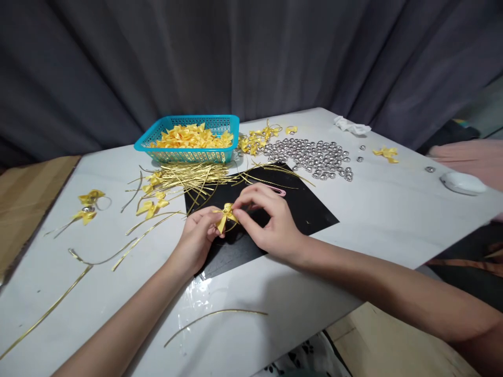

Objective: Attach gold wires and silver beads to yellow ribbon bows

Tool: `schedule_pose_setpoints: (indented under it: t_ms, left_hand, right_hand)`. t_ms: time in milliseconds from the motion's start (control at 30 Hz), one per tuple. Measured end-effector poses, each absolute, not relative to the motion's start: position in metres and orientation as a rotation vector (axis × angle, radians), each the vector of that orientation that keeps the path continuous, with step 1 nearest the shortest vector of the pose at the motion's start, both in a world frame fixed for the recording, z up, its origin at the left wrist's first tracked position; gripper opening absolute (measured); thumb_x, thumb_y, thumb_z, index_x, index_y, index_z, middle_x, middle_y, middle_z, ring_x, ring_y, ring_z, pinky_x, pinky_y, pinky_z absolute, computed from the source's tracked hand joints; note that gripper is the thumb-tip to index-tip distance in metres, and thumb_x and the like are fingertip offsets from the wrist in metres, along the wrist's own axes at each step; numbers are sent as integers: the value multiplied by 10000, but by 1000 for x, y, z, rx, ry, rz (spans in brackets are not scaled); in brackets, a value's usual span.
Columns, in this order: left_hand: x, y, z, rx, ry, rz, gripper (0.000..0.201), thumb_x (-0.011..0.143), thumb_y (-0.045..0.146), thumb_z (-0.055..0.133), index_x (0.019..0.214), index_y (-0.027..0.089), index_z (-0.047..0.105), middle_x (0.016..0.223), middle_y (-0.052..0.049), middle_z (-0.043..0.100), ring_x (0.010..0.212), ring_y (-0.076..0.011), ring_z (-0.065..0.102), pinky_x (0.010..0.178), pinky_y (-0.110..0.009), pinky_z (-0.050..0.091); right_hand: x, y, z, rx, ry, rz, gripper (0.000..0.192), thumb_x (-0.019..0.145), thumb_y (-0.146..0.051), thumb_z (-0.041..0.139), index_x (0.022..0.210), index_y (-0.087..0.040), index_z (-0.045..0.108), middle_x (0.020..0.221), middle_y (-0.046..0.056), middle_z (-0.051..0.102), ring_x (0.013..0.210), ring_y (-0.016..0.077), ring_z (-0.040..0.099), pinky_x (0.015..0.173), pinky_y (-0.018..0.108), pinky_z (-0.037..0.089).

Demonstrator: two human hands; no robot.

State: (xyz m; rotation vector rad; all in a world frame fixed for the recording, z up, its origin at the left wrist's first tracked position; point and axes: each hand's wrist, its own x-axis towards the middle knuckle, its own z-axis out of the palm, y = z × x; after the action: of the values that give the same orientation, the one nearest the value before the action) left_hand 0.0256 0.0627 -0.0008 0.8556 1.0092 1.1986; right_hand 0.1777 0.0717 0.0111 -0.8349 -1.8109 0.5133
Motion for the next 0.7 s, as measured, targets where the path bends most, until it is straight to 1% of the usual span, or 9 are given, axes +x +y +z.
schedule_pose_setpoints:
  t_ms: [67,133,200,300,467,567,633,700]
  left_hand:
    - [27,62,-2,920,1057,1195,144,645,215,651,522,155,607,494,44,498,461,-60,424,441,-150,383]
    - [28,60,-2,1004,1071,1185,139,649,206,669,527,162,618,493,51,497,464,-57,424,444,-146,378]
    - [29,59,-2,1073,1067,1182,145,648,187,680,518,166,617,485,60,484,461,-52,420,446,-140,370]
    - [28,59,-3,1115,1074,1183,153,676,199,667,531,173,624,490,63,488,455,-49,427,454,-142,370]
    - [26,59,-7,1158,1087,1163,141,691,213,664,559,176,628,500,65,508,459,-51,453,466,-148,374]
    - [26,59,-7,1181,1098,1146,116,681,207,669,576,175,634,500,64,522,459,-53,460,470,-152,375]
    - [27,59,-6,1179,1117,1138,121,671,199,669,560,172,628,496,62,528,461,-54,463,472,-152,375]
    - [27,60,-5,1171,1139,1132,121,664,194,668,553,170,626,498,59,537,467,-54,467,476,-150,376]
  right_hand:
    - [181,73,15,-838,-1833,334,67,781,-166,601,846,-169,615,919,68,614,930,185,550,850,356,437]
    - [183,75,18,-811,-1916,308,65,791,-189,607,852,-169,620,944,72,620,938,191,542,849,356,428]
    - [184,78,18,-777,-2018,391,42,812,-182,588,789,-162,617,887,62,630,876,173,553,799,324,438]
    - [184,83,16,-747,-2082,522,91,835,-147,553,755,-146,597,829,57,629,827,154,561,761,297,446]
    - [183,84,18,-587,-2094,509,116,879,-128,493,811,-153,583,878,59,638,875,152,558,814,317,437]
    - [183,81,23,-547,-2018,510,107,877,-124,503,818,-171,578,892,44,638,906,144,561,861,326,422]
    - [184,80,27,-588,-1889,612,90,872,-134,518,818,-175,576,894,38,626,912,133,562,863,309,430]
    - [185,81,32,-642,-1724,780,81,879,-163,516,820,-177,570,875,31,613,888,118,572,845,283,451]
